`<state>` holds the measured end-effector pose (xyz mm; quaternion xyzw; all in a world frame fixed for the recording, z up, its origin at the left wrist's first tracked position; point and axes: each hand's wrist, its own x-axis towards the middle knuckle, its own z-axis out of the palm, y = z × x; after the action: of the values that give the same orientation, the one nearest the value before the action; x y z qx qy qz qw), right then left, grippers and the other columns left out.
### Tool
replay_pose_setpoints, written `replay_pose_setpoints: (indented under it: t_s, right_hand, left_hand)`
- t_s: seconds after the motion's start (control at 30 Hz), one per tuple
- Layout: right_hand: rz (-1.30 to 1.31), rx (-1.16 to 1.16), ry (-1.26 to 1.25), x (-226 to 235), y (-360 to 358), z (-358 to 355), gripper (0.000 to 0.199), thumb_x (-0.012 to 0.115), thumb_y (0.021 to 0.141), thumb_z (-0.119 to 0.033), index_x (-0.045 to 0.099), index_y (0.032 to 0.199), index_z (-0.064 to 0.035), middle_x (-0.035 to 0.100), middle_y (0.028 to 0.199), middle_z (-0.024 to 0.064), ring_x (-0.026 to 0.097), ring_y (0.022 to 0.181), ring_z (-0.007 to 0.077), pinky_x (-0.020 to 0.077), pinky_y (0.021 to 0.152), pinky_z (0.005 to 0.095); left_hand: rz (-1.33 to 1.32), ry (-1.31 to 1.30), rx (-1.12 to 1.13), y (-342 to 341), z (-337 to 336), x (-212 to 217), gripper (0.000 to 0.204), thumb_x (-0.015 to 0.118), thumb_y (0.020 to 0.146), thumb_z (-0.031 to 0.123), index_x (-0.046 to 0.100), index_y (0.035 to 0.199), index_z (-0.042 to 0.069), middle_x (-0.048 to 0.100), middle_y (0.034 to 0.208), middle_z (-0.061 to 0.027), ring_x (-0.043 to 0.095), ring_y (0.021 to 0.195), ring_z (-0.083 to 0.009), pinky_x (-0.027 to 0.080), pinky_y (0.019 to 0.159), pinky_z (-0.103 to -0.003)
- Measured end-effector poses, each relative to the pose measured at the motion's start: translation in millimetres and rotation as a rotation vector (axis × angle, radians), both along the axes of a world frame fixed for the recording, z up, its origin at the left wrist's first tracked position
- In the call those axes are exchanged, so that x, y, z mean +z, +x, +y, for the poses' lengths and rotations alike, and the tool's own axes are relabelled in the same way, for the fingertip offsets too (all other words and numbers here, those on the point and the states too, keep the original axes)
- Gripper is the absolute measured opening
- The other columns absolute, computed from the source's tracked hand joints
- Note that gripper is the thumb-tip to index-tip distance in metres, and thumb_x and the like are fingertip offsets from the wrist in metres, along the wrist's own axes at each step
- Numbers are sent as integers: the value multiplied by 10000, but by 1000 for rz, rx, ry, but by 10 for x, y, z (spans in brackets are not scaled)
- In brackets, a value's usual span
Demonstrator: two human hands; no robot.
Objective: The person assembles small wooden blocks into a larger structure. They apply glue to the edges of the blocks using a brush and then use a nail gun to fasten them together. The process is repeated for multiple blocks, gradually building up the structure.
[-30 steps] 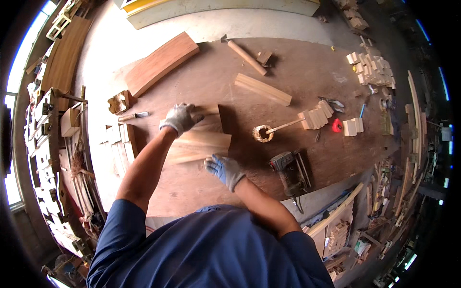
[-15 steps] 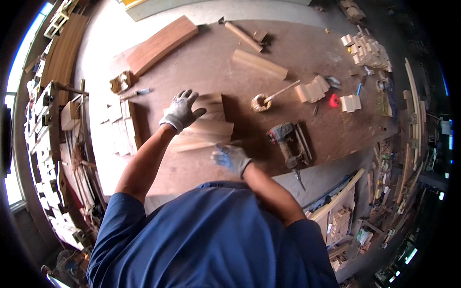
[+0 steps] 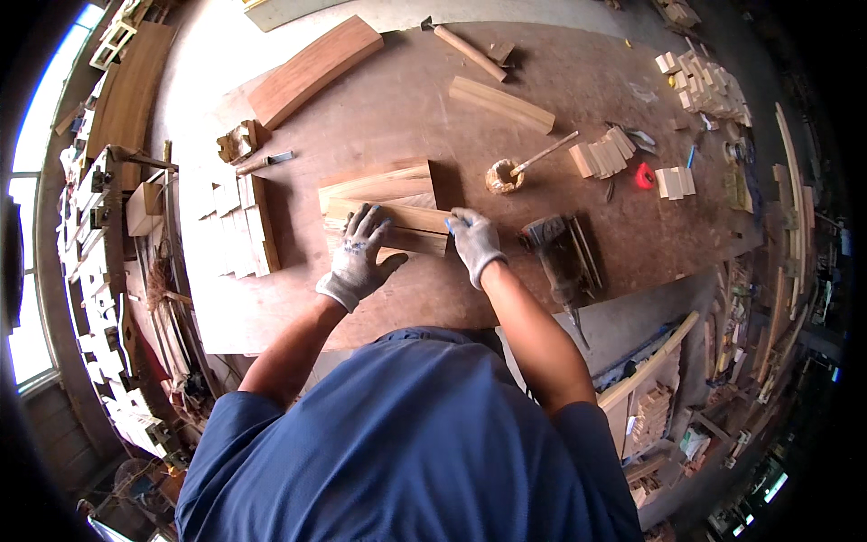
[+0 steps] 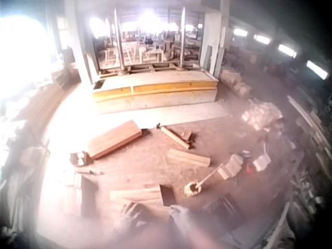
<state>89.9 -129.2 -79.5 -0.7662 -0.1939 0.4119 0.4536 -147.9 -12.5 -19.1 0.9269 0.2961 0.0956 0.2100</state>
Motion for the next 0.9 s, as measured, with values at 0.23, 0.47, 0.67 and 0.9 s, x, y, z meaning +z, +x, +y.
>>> replay_pose_setpoints:
  t_s: [0.23,0.47,0.67,0.9]
  right_hand:
    - [-132,159,60,4,166,335,392,753,988,-188,704,1315,23,763,1278,157,730,1137,220,577,993,350]
    - [-155,-26,141,401,680,-359,208,779,958,-182,783,1102,-32,810,1052,96,746,970,162,595,879,328]
    - [-504,-258,-223,496,1887,-704,491,894,857,-292,725,1244,-41,770,1127,129,719,995,225,582,919,383]
    - [-930,-45,-490,204,2923,-507,1171,956,702,-485,379,1607,-18,414,1603,324,376,1516,464,325,1261,509]
  left_hand:
    - [-57,-38,-43,156,183,206,686,849,869,428,631,1390,38,519,1546,-256,444,1461,-494,367,1223,-584]
    - [-20,45,-186,18,62,-18,605,823,809,193,642,1375,79,619,1371,-173,550,1301,-407,446,1115,-560]
    - [27,95,-119,101,62,-132,622,812,787,83,647,1385,137,646,1340,-138,575,1246,-394,485,1032,-549]
    - [66,104,-112,203,40,-22,623,819,740,43,689,1341,140,681,1279,-137,603,1200,-397,490,1020,-540]
